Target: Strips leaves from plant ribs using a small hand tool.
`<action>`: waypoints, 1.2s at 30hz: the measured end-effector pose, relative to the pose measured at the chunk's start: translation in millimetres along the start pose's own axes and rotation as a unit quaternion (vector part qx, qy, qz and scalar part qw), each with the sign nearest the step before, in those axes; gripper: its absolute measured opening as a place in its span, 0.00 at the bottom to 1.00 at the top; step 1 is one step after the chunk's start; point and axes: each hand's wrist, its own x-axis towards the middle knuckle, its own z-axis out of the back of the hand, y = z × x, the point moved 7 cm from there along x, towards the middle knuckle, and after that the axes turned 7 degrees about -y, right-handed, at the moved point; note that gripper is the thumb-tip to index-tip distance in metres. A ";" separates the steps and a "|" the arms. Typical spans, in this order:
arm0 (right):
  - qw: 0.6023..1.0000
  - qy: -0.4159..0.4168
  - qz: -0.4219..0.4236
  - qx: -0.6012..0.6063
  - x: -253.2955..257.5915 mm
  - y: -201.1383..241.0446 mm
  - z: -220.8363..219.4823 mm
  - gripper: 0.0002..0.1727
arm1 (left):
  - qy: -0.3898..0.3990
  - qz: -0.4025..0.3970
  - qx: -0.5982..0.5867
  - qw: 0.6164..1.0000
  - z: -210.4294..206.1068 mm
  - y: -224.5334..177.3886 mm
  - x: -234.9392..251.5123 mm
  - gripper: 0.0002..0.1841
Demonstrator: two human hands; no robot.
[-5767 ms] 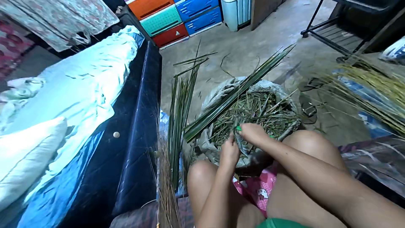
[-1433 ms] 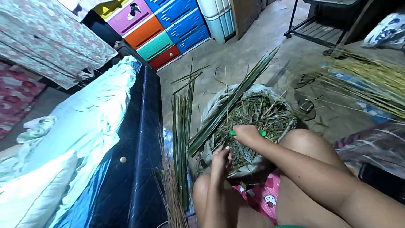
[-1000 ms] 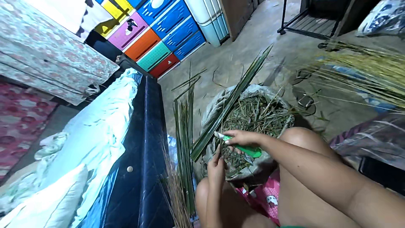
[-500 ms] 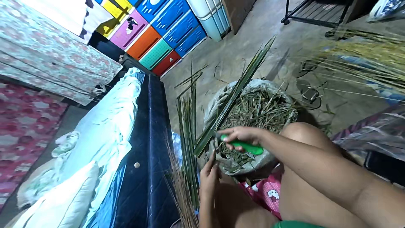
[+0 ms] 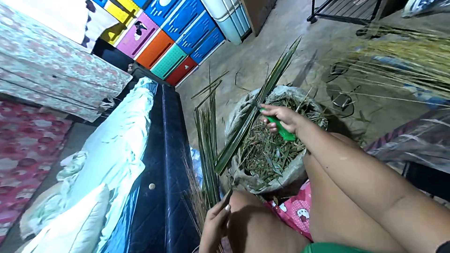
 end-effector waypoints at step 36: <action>0.978 -0.065 0.078 -0.185 -0.7 0.6 -4.7 0.26 | 0.059 0.058 -0.078 0.994 26.2 15.7 -34.5 0.18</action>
